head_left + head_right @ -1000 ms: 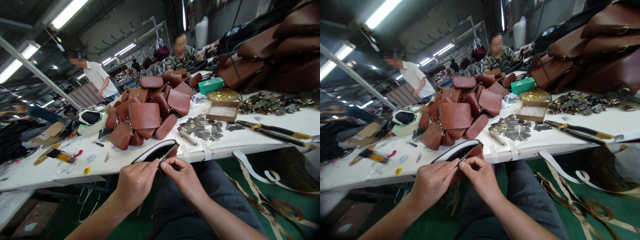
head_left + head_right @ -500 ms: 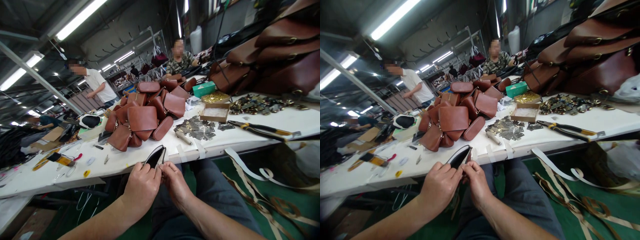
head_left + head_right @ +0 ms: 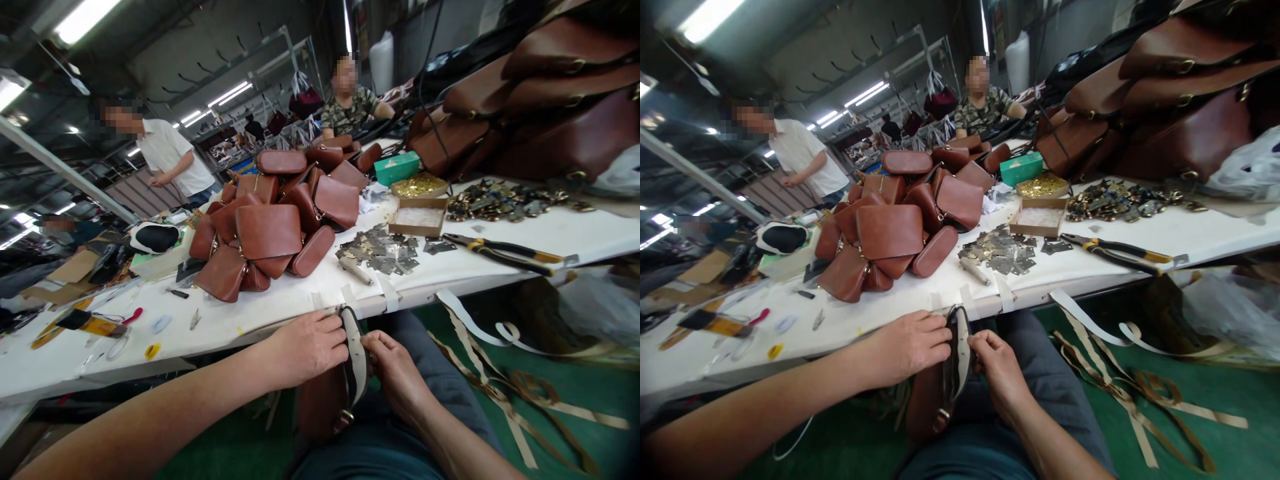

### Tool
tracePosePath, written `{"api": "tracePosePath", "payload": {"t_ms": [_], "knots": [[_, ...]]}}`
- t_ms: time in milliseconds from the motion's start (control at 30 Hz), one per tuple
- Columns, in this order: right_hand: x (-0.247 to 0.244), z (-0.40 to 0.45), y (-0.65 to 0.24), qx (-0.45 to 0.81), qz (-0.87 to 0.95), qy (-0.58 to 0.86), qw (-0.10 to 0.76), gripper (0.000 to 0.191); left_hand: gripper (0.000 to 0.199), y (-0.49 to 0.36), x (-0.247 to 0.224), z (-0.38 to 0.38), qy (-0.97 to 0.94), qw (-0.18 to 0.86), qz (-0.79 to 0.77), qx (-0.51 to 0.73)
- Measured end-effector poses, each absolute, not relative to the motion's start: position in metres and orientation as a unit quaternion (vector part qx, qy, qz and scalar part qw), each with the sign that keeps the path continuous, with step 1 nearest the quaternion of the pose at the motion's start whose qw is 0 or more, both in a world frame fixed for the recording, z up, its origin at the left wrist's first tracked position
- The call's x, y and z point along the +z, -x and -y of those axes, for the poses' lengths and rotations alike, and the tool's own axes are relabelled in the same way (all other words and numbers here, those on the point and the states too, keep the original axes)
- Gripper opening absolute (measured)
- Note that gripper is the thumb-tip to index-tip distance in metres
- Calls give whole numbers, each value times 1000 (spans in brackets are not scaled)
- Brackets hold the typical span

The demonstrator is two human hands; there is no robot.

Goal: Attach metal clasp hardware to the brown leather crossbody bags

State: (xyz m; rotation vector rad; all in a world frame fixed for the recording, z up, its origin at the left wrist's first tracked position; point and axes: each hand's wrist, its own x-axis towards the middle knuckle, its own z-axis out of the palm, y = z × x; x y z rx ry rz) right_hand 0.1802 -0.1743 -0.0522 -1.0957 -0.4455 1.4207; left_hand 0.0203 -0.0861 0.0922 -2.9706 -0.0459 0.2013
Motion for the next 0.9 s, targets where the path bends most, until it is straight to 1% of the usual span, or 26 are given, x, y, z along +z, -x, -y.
{"api": "tracePosePath", "payload": {"t_ms": [33, 100, 200, 333, 433, 500, 567, 633, 767, 900], "knots": [[-54, 176, -181, 614, 191, 484, 593, 30, 10, -22, 80, 82, 993, 101, 2, 65], [-54, 176, -181, 616, 214, 500, 570, 28, 13, -20, 59, 79, 994, 102, -22, 42], [-46, 172, -177, 625, 275, 495, 537, 24, 13, -7, 48, 85, 996, 83, -27, 7], [-28, 161, -167, 652, 317, 451, 522, 26, 6, 18, 74, 108, 990, 131, 45, 29], [-20, 150, -160, 665, 326, 436, 511, 26, 11, 24, 103, 124, 983, 155, 84, 45], [-23, 141, -158, 677, 313, 428, 510, 27, 12, 20, 113, 125, 978, 164, 118, 50], [-35, 131, -159, 677, 291, 428, 524, 31, 11, 12, 111, 116, 972, 174, 146, 55], [-54, 121, -164, 658, 261, 442, 551, 35, 9, 2, 98, 99, 972, 172, 148, 61], [-88, 106, -176, 627, 219, 466, 584, 39, 9, -16, 56, 67, 977, 145, 135, 80], [-99, 100, -177, 622, 220, 461, 594, 34, 9, -20, 14, 48, 980, 115, 143, 74]]}}
